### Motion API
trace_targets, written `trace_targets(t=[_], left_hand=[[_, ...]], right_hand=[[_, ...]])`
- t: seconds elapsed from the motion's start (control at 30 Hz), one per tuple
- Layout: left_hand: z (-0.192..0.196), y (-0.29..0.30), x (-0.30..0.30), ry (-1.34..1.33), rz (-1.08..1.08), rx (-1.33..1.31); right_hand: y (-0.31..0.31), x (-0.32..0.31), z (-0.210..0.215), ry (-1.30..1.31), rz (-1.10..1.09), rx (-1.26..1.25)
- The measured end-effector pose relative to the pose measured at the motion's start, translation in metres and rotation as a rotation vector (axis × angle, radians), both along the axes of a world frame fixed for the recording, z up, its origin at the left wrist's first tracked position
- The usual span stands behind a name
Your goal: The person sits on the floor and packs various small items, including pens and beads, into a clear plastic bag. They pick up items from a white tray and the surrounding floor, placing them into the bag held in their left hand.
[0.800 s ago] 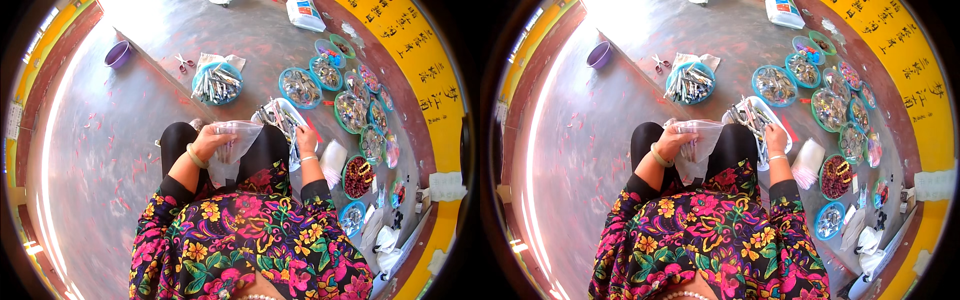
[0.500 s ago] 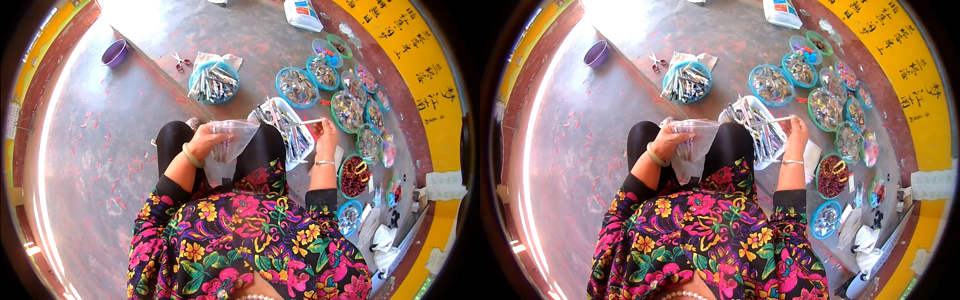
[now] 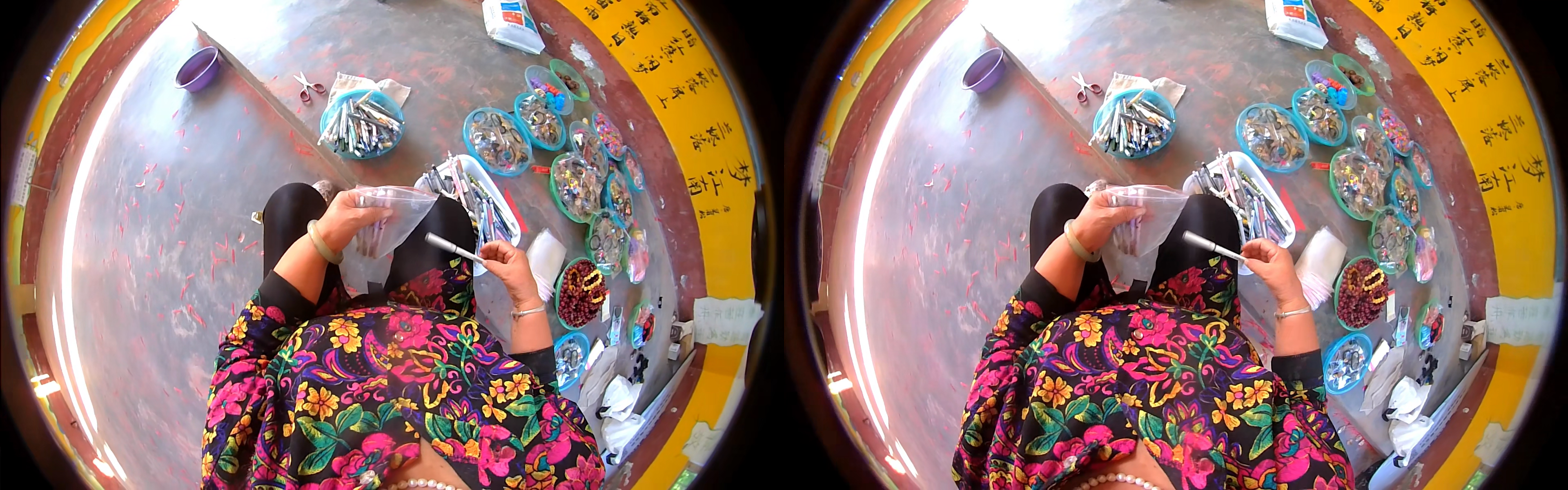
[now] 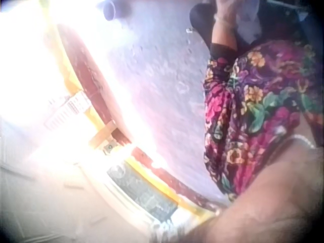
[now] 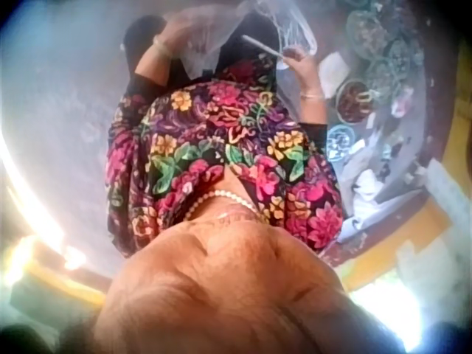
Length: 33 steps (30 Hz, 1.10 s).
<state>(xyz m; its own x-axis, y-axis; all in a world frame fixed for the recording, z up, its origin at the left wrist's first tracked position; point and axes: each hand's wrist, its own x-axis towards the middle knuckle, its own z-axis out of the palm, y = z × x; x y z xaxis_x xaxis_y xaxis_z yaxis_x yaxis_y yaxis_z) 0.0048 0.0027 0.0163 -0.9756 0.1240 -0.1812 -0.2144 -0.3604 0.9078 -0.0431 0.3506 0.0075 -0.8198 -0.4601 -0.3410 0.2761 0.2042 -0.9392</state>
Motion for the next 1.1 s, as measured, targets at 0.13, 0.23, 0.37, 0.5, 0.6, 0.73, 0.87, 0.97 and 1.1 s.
trace_targets(t=[0.13, 0.23, 0.37, 0.5, 0.6, 0.73, 0.87, 0.97, 1.1], left_hand=[[-0.001, 0.0, 0.0, -0.01, -0.007, -0.006], [-0.008, -0.002, 0.0, 0.003, -0.008, 0.003], [-0.006, -0.003, -0.002, -0.024, -0.016, 0.049], [-0.002, -0.003, 0.001, -0.052, -0.003, 0.082], [0.0, -0.002, 0.003, -0.025, 0.013, 0.055], [0.003, -0.001, 0.002, 0.028, -0.051, -0.041], [-0.001, 0.002, 0.002, 0.049, -0.074, -0.151], [-0.002, 0.002, 0.001, 0.029, -0.094, -0.16], [0.003, 0.001, 0.001, 0.026, -0.12, -0.204]], right_hand=[[-0.031, 0.01, 0.023, 0.854, 0.189, 0.377], [-0.059, 0.021, 0.027, 0.824, 0.179, 0.454], [-0.086, 0.023, 0.029, 1.086, 0.144, 0.699], [-0.091, 0.018, 0.024, 1.027, 0.18, 0.762], [-0.077, 0.003, 0.03, 0.953, 0.116, 0.863], [-0.069, -0.01, 0.07, 0.659, -0.086, 0.48], [-0.079, -0.015, 0.097, 0.465, -0.196, -0.036], [-0.101, -0.009, 0.111, 0.449, -0.218, -0.319], [-0.125, -0.007, 0.106, 0.528, -0.262, -0.481]])
